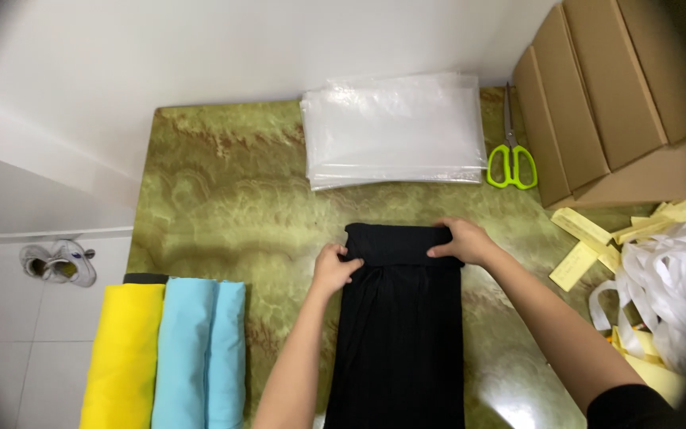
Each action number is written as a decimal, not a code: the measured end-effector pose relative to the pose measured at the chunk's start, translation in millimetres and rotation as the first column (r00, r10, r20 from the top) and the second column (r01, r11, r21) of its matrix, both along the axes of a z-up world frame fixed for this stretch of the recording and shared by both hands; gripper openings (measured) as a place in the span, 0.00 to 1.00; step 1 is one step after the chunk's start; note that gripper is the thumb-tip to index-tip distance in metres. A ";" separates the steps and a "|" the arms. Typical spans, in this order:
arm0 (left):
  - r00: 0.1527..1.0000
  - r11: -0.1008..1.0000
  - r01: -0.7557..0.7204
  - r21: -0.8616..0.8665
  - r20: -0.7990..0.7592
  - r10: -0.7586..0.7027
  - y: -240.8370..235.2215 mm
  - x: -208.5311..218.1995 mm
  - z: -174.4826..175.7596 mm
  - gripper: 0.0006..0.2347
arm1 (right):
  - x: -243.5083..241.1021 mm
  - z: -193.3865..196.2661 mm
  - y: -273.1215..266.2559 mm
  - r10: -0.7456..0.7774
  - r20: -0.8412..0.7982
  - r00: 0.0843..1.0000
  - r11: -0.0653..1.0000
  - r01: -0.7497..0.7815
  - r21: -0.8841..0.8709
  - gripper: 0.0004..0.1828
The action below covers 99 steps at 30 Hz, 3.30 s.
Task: The person takes a yellow t-shirt, black pants, and purple shorts from a clothing rack. They fold each item by hand on a table and place them in a neat stack next to other folded clothes.
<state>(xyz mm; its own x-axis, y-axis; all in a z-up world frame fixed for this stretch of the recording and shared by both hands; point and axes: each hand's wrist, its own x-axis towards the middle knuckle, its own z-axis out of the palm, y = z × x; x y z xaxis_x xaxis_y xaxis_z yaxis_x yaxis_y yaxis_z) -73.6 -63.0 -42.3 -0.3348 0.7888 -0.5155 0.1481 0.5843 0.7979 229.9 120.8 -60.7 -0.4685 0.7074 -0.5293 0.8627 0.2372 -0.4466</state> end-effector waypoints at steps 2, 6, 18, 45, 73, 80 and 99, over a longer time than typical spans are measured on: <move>0.999 1.000 -0.003 0.022 -0.039 0.004 -0.6 -2.8 3.6 0.21 | -13.1 28.9 -13.0 0.038 0.044 0.998 0.996 -0.041 0.077 0.43; 0.997 0.998 -0.068 -0.008 -0.049 0.068 2.3 -6.4 -36.9 0.21 | -17.1 55.7 -52.7 0.124 0.071 0.990 0.900 -0.143 0.412 0.32; 0.922 0.983 -0.062 -0.174 0.367 0.123 -33.1 14.1 83.2 0.50 | 34.2 38.3 -176.7 0.217 -0.028 0.976 0.700 -0.136 0.701 0.25; 0.952 0.956 0.284 0.072 -0.141 -0.272 -64.5 -11.6 -33.6 0.26 | 8.0 30.5 -144.8 0.002 0.128 0.992 0.904 -0.057 0.424 0.41; 0.958 0.975 0.052 -0.216 0.285 0.012 -115.5 10.8 116.5 0.52 | 13.7 76.5 -177.5 0.180 -0.091 0.979 0.863 -0.113 0.492 0.11; 0.908 0.976 -0.024 -0.217 0.403 0.112 -112.9 18.1 116.1 0.43 | 9.0 71.6 -156.3 -0.032 -0.046 0.998 0.991 0.038 0.126 0.41; 0.959 0.986 0.166 -0.035 0.240 -0.153 -74.1 36.1 112.1 0.36 | 2.7 51.8 -185.7 -0.082 0.160 0.984 0.786 -0.035 0.617 0.43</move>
<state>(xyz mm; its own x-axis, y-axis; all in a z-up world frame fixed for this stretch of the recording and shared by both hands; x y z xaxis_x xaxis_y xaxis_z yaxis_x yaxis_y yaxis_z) -37.5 -137.1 69.9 -0.0713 0.7906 -0.6082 0.0546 0.6119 0.7891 232.6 -64.9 -9.0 -0.3925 0.9186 -0.0466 0.9190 0.3897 -0.0594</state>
